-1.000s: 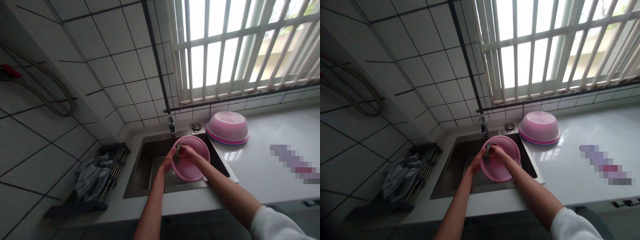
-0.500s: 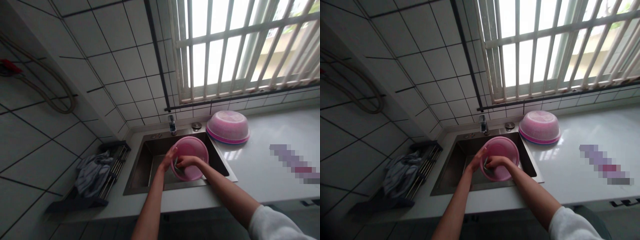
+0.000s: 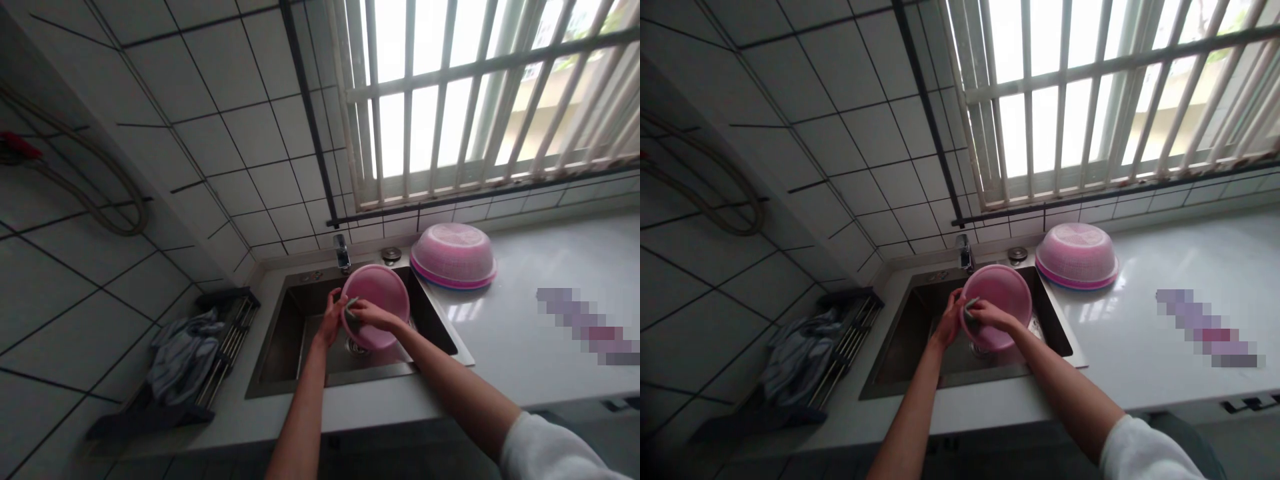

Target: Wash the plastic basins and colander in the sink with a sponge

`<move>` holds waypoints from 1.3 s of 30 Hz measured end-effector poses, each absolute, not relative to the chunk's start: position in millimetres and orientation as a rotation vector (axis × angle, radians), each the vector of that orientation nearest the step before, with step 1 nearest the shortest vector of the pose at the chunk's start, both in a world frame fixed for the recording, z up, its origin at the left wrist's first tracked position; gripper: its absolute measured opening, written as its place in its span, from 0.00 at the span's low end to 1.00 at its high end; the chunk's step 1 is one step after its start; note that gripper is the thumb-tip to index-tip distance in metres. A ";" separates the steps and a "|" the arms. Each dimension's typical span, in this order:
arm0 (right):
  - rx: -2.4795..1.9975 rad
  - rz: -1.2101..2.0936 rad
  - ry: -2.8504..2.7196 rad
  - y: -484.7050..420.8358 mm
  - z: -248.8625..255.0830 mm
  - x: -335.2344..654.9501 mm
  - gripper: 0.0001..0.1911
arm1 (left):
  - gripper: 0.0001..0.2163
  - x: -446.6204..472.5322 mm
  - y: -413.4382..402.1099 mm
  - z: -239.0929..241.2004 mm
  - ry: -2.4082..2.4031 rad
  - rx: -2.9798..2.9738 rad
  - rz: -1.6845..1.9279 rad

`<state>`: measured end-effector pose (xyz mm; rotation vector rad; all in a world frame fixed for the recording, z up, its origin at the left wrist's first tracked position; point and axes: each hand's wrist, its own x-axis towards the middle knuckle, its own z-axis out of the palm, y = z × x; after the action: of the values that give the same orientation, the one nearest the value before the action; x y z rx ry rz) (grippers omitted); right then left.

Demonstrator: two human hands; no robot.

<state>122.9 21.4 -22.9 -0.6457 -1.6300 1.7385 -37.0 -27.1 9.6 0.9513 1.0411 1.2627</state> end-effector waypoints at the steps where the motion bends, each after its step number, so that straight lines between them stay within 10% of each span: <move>1: -0.629 1.740 -1.738 15.3 -24.4 118.4 0.09 | 0.36 -37.8 -26.5 9.2 1.022 0.937 1.293; 12: -0.894 1.267 -1.069 50.0 -4.2 144.0 0.15 | 0.30 -23.3 -27.8 11.9 0.779 0.909 1.116; 39: -0.749 1.607 -1.575 15.4 -24.1 108.9 0.10 | 0.31 -35.3 -24.1 2.1 0.948 0.900 1.161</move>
<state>108.9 15.4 -24.1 -0.7491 -1.5746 1.6068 -35.3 -24.1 2.1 0.9004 0.9482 1.1608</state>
